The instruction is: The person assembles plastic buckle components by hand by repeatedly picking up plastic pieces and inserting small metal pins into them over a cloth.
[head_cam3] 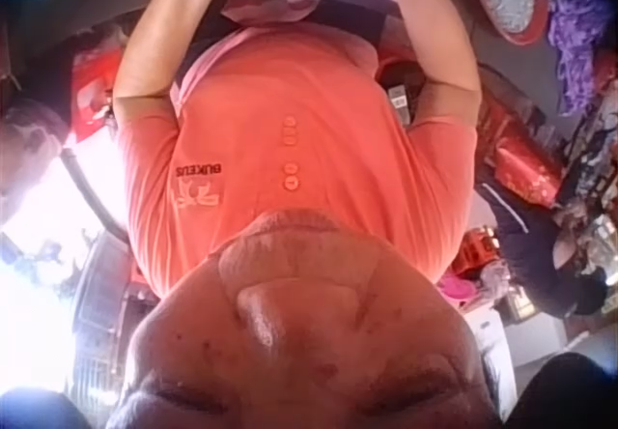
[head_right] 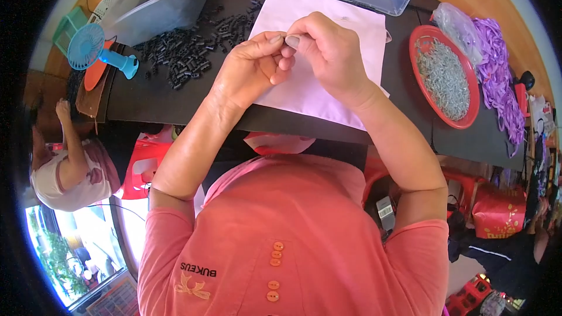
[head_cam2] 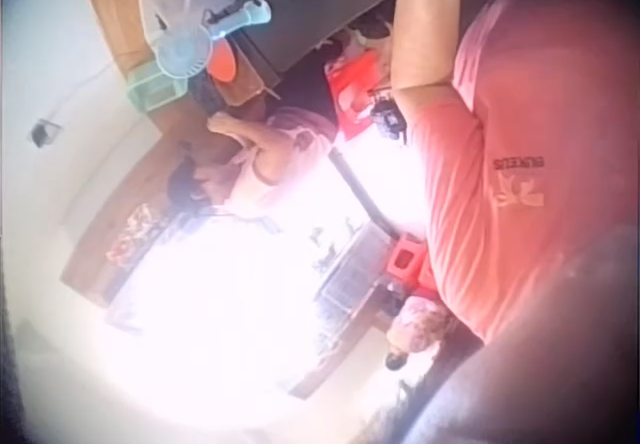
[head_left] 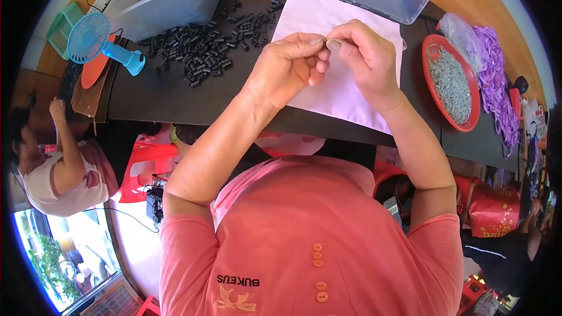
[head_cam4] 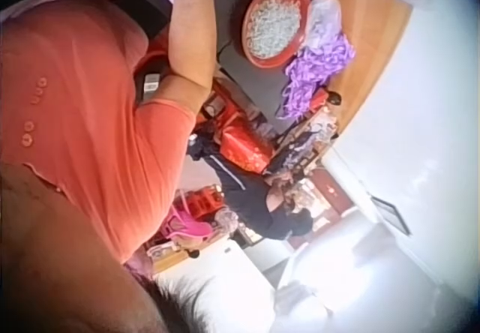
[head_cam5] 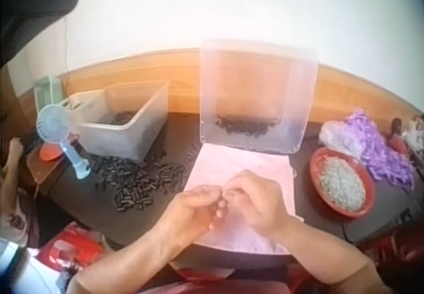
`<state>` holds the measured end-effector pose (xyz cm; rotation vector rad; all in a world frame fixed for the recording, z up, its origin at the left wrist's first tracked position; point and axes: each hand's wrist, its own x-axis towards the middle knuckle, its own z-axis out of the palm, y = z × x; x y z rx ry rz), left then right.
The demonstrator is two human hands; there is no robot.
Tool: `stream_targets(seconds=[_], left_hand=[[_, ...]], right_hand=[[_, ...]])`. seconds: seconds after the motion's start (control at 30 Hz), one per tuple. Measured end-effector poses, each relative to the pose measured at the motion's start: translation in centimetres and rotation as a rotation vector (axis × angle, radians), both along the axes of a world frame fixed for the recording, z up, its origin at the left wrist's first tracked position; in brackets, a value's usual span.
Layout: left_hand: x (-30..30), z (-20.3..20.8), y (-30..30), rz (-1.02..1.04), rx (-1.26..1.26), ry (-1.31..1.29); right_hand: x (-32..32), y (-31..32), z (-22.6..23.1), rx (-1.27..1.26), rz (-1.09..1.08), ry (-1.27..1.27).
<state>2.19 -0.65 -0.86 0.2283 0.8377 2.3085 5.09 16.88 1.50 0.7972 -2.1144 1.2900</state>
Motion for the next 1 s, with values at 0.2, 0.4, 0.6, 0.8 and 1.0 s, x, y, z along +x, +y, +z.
stream_targets(seconds=[0.2, 0.4, 0.6, 0.8, 1.0], left_hand=[[0.6, 1.1, -0.6, 0.034, -0.195, 0.128], [1.2, 0.9, -0.3, 0.098, -0.377, 0.203], [1.4, 1.1, -0.6, 0.121, -0.324, 0.155], [1.2, 0.7, -1.0, 0.074, -0.268, 0.158], [0.7, -0.1, -1.7, 0.085, -0.218, 0.142]], right_hand=[[-0.1, 0.5, -0.1, -0.033, 0.020, -0.193], [-0.3, 0.7, 0.0, 0.010, 0.042, -0.324], [0.4, -0.2, -0.1, 0.116, -0.013, -0.103], [0.6, -0.7, 0.1, 0.047, 0.081, -0.103], [0.4, -1.2, 0.2, 0.130, 0.080, 0.073]])
